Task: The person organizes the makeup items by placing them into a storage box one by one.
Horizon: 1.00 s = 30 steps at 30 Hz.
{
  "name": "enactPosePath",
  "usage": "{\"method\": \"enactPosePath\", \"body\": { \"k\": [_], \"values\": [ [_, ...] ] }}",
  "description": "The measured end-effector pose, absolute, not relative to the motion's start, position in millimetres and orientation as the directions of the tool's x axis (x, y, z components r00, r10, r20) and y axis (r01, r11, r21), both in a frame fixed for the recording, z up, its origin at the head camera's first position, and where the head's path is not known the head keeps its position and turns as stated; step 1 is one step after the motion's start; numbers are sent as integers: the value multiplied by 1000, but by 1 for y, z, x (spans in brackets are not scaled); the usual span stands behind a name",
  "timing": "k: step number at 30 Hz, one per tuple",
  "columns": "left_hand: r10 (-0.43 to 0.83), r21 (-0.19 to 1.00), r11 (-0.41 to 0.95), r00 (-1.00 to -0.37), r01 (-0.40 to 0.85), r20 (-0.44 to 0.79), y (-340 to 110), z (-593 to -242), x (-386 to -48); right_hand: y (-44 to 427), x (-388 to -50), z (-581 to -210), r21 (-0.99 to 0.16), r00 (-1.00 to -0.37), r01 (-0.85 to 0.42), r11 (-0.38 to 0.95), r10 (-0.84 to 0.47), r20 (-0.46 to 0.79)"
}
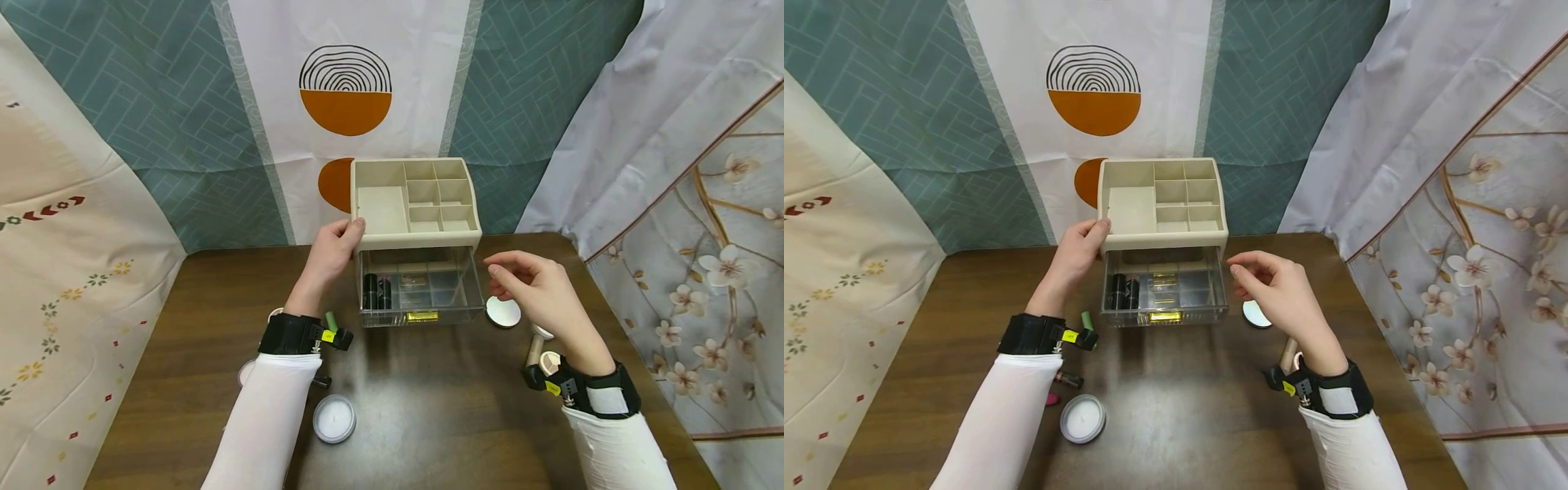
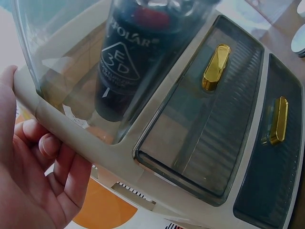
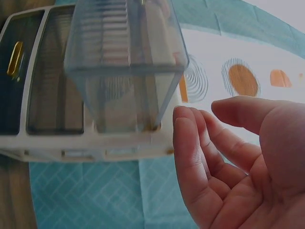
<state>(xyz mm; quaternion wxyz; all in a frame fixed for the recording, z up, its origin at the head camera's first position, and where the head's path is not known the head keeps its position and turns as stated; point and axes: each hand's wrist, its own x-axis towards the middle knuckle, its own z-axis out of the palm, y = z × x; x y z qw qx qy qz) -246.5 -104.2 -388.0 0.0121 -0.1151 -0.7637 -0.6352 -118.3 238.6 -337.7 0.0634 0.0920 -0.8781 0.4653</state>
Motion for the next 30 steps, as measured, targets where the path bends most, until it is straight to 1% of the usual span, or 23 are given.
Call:
{"method": "enactPosePath", "body": {
  "k": [5,9,14,19,22,24,30],
  "values": [
    [159,966,172,-973,195,168,-106,-387,-246,252,-112,-343,-812,-982,-184,553,-73,173],
    [153,966,169,-973,197,171,-106,-387,-246,264,-107,-350,-792,-990,-134,596,-51,129],
    [146,967,156,-973,202,179,-104,-387,-245,280,-102,-364,-750,-999,-42,660,-29,31],
    [140,968,152,-974,201,180,-103,-389,-246,294,-97,-378,-731,-998,53,680,5,-68],
    [137,966,159,-974,202,181,-104,-389,-245,302,-97,-388,-710,-995,84,699,17,-101],
    [137,966,163,-974,202,180,-104,-388,-244,308,-97,-395,-685,-992,99,721,20,-123],
    [147,967,171,-975,189,165,-104,-387,-244,326,-95,-416,-559,-980,139,818,33,-196]
  ]
}}
